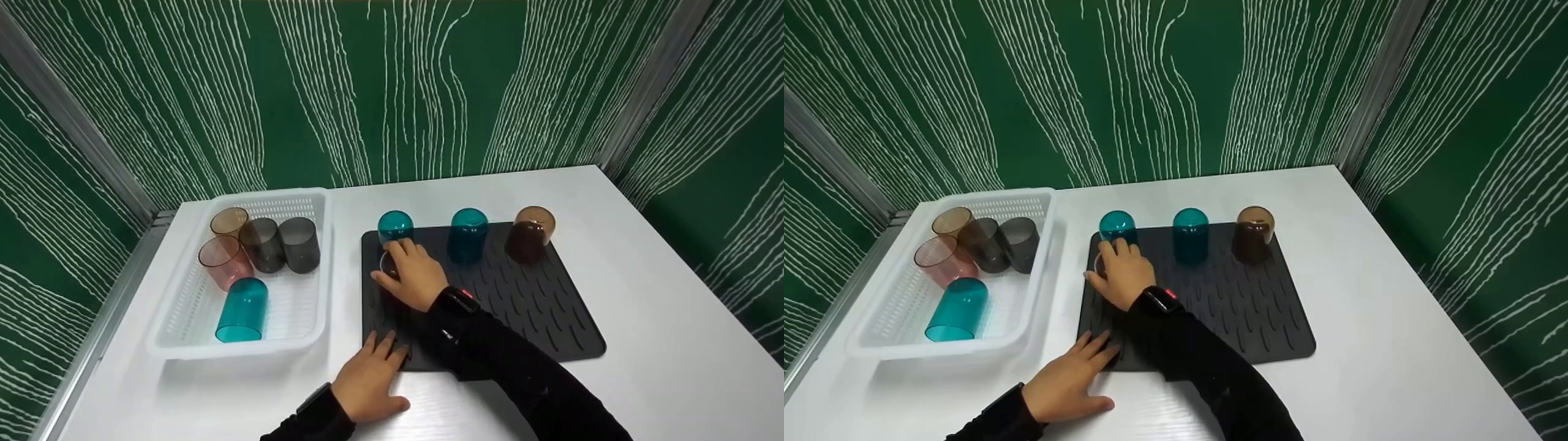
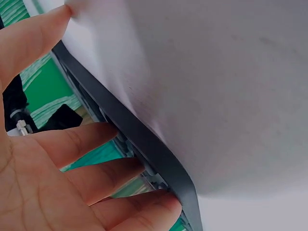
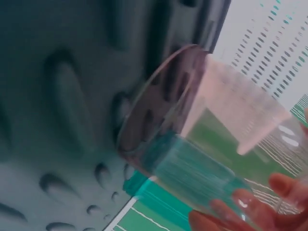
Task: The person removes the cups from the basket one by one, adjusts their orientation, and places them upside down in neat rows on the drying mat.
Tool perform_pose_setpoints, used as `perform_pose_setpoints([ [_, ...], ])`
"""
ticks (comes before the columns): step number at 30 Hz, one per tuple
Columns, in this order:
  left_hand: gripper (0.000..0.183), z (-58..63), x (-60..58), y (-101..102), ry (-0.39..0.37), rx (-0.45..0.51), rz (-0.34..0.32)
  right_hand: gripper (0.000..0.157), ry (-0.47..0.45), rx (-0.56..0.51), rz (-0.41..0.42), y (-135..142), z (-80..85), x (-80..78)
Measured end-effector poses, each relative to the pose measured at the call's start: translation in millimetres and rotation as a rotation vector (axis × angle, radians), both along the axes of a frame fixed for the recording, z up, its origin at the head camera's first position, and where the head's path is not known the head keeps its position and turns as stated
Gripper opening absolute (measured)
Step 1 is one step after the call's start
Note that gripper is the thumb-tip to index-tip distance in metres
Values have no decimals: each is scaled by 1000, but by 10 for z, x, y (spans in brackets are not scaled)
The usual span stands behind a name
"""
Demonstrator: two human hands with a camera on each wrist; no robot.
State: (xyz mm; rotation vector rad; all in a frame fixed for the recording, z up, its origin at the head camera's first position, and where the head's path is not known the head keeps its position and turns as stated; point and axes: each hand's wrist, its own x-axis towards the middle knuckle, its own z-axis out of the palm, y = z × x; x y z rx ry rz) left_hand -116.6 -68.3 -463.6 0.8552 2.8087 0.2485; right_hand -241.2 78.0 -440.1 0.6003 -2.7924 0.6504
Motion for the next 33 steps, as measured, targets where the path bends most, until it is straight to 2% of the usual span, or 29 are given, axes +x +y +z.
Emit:
perform_pose_setpoints([
  [8,80,40,2,1,23,-8,-6,60,-71,-63,12,21,137,6],
  [13,74,128,-57,-27,-4,74,-12,61,-64,-102,42,22,230,21],
  [18,70,414,-87,-96,-32,172,-3,61,-93,-167,95,-8,322,69],
  [23,66,763,-61,-246,0,259,22,60,-128,-176,119,-83,360,108],
  [27,65,981,-51,-361,76,323,34,60,-144,-177,129,-146,383,140],
  [33,63,1141,-99,-460,223,349,68,60,-181,-222,169,-256,423,185],
])
